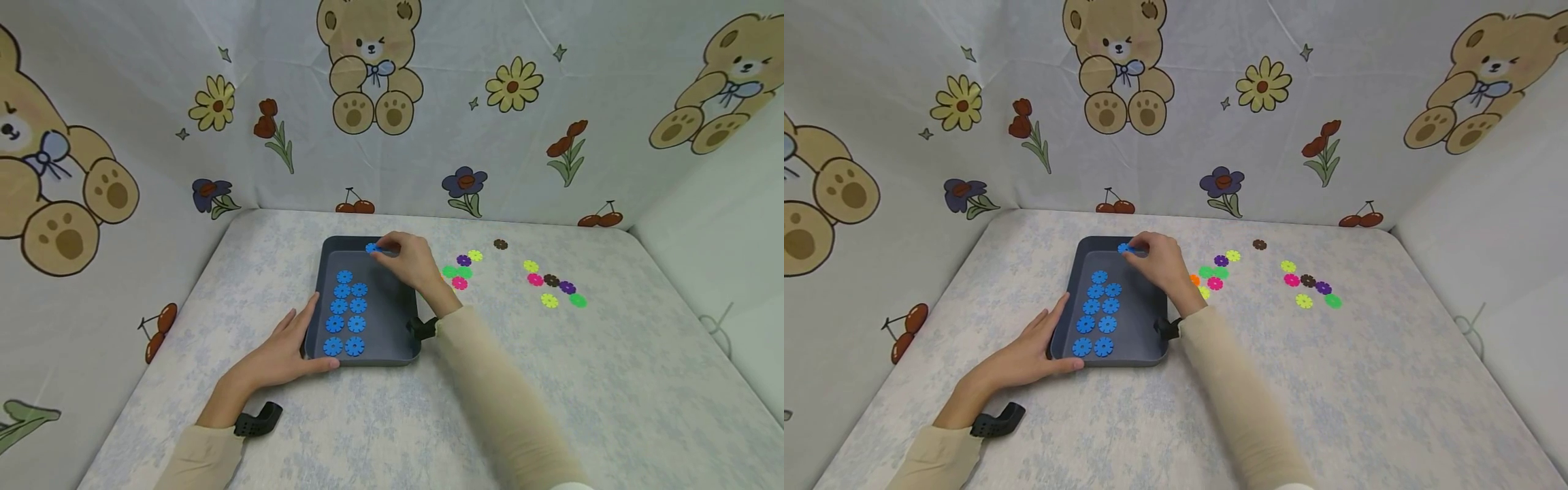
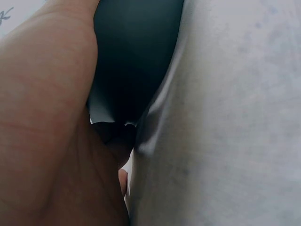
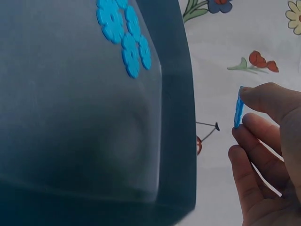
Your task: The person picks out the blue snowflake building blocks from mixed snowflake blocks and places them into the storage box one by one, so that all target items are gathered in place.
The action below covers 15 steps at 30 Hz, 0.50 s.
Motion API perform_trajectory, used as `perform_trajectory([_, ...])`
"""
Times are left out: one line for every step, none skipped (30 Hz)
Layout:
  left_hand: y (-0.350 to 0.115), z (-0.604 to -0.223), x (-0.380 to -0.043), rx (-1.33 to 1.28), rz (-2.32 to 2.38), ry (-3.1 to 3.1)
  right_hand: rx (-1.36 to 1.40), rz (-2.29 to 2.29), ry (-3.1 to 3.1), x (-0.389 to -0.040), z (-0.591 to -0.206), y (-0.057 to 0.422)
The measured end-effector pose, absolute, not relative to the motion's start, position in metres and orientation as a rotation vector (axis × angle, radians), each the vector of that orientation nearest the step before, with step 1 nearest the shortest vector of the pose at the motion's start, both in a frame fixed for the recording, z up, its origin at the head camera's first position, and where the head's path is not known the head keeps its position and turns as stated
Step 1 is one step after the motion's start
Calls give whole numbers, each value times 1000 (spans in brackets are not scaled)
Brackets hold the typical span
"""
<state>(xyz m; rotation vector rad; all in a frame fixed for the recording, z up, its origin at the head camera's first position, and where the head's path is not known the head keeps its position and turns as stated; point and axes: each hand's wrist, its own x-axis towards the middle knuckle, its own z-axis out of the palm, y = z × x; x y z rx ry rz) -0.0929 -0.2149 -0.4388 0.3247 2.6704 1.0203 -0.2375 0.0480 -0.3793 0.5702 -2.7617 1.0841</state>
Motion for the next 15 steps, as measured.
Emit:
perform_trajectory([-215,-439,-93,323,1020,2669,575,1080,-2763,-237,-380,46])
perform_trajectory([-215,-439,-93,323,1020,2668,575,1080,-2766,-236,-381,45])
perform_trajectory([-215,-439,-93,323,1021,2667,579,1080,-2771,-236,-382,43])
perform_trajectory([-215,-439,-93,323,1022,2667,580,1085,-2776,-235,-383,41])
perform_trajectory([-216,-439,-93,322,1022,2666,581,1088,-2779,-235,-385,40])
perform_trajectory([-216,-439,-93,321,1022,2667,583,1096,-2783,-235,-386,38])
perform_trajectory([-216,-439,-93,323,1022,2668,586,1097,-2788,-235,-388,37])
perform_trajectory([-216,-438,-93,325,1022,2669,587,1096,-2794,-235,-390,35])
perform_trajectory([-216,-438,-93,325,1022,2669,592,1093,-2799,-236,-392,34])
perform_trajectory([-216,-438,-93,325,1022,2669,595,1093,-2805,-236,-394,33])
perform_trajectory([-216,-438,-93,325,1022,2669,602,1088,-2810,-236,-395,33])
perform_trajectory([-216,-438,-93,325,1022,2669,607,1085,-2819,-236,-397,32])
perform_trajectory([-216,-438,-93,324,1021,2668,611,1077,-2828,-236,-399,31])
perform_trajectory([-216,-438,-93,321,1020,2667,612,1072,-2838,-236,-400,31])
perform_trajectory([-216,-438,-93,318,1019,2666,614,1064,-2847,-236,-401,31])
